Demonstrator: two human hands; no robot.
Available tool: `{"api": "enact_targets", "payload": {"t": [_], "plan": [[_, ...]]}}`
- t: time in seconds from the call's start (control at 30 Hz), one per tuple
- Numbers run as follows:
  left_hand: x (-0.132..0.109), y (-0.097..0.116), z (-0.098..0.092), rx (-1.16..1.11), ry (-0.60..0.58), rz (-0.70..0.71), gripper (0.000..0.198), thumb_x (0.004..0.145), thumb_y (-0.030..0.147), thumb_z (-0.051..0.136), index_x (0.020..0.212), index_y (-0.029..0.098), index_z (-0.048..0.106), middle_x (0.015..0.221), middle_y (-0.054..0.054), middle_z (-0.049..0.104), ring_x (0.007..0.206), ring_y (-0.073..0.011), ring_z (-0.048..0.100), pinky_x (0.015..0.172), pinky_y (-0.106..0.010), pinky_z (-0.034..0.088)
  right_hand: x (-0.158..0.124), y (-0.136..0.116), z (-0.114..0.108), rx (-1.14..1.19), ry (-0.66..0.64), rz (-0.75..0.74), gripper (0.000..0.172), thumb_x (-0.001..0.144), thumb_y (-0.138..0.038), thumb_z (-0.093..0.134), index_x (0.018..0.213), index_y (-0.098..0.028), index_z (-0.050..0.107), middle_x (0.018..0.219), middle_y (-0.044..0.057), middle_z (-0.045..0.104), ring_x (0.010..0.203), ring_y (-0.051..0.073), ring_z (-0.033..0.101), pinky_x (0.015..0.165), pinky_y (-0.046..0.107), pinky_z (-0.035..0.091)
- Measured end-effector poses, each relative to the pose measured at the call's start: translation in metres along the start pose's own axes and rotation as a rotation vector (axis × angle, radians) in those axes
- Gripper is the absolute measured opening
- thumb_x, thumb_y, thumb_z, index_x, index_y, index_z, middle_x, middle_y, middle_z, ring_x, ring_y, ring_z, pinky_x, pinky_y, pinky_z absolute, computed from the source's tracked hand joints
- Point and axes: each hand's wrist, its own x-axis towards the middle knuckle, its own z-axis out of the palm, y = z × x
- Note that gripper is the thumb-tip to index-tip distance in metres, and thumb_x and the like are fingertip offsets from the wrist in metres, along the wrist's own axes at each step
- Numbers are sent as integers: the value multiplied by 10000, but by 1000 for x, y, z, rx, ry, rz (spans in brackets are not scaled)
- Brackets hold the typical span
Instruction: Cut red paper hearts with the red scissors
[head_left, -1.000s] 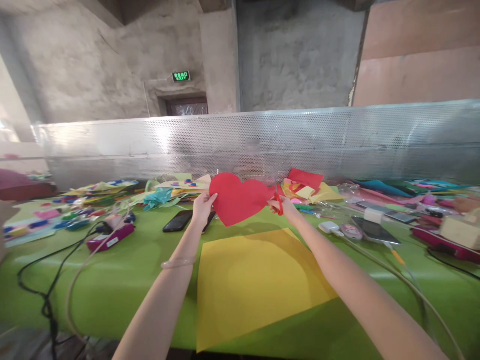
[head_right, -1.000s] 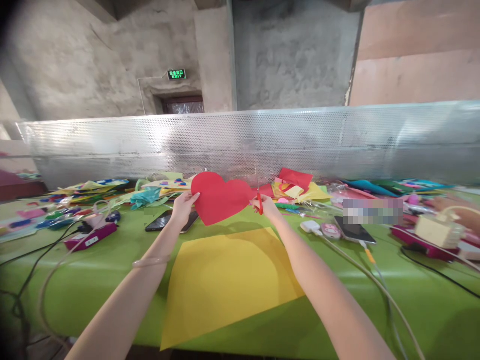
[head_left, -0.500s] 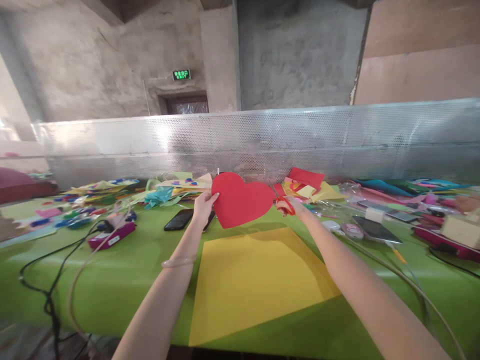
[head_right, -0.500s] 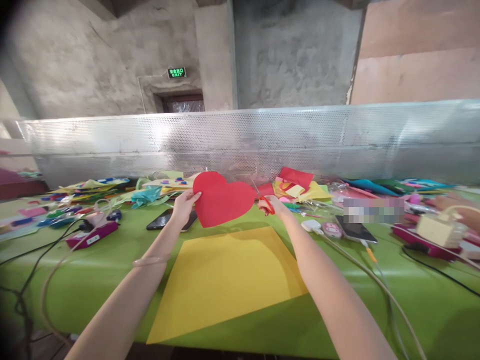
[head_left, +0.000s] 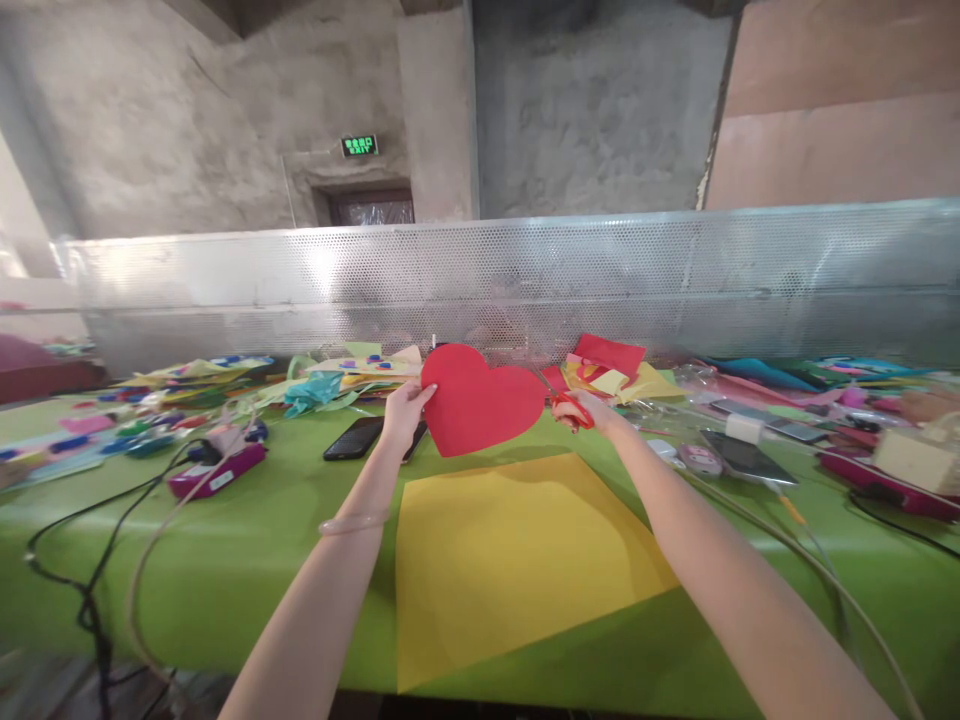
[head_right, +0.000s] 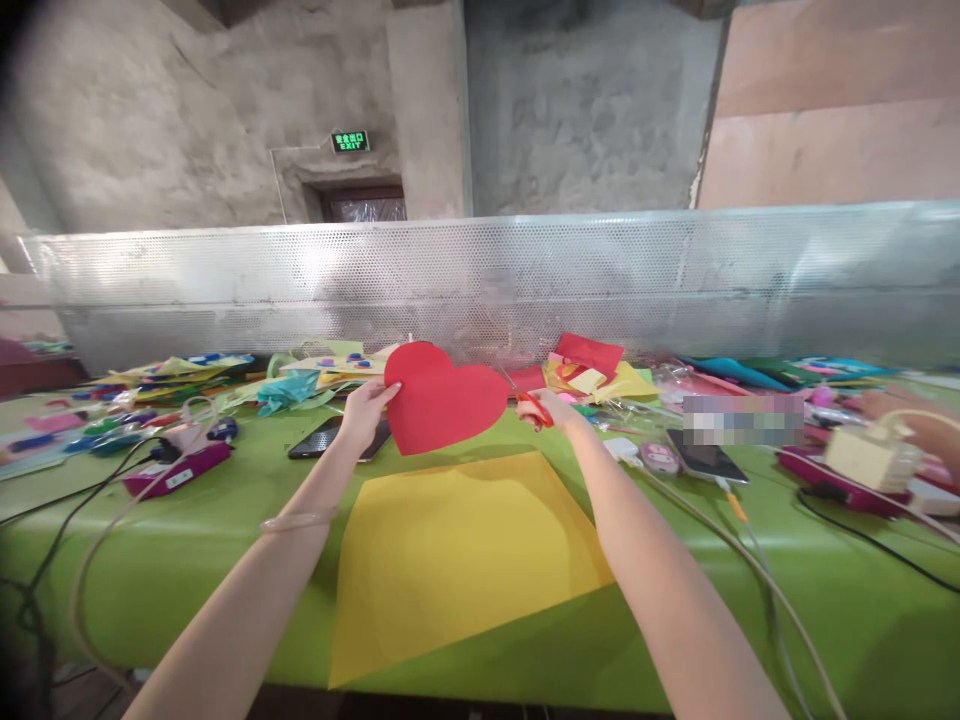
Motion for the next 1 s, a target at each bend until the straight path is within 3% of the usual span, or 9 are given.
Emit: {"api": "enact_targets", "payload": {"t": [0.67,1.0], "plan": [[-2,3,1,-1,8,-14,395,514,393,737,812,148,653,811,-63,683,685,-187,610,532,-271,472,-1,-4,1,-84,2,23,199,624,-275,547,475,-163,475,406,-36,466,368,76,410,395,209,348],[1,-1,1,-28,-1,15,396,504,387,746,808,146,664,838,-69,689,745,-196,618,646,-302,484,1,0,0,-103,-10,22,184,632,-265,528,490,-169,461,414,-46,441,379,77,406,401,208,347]]}}
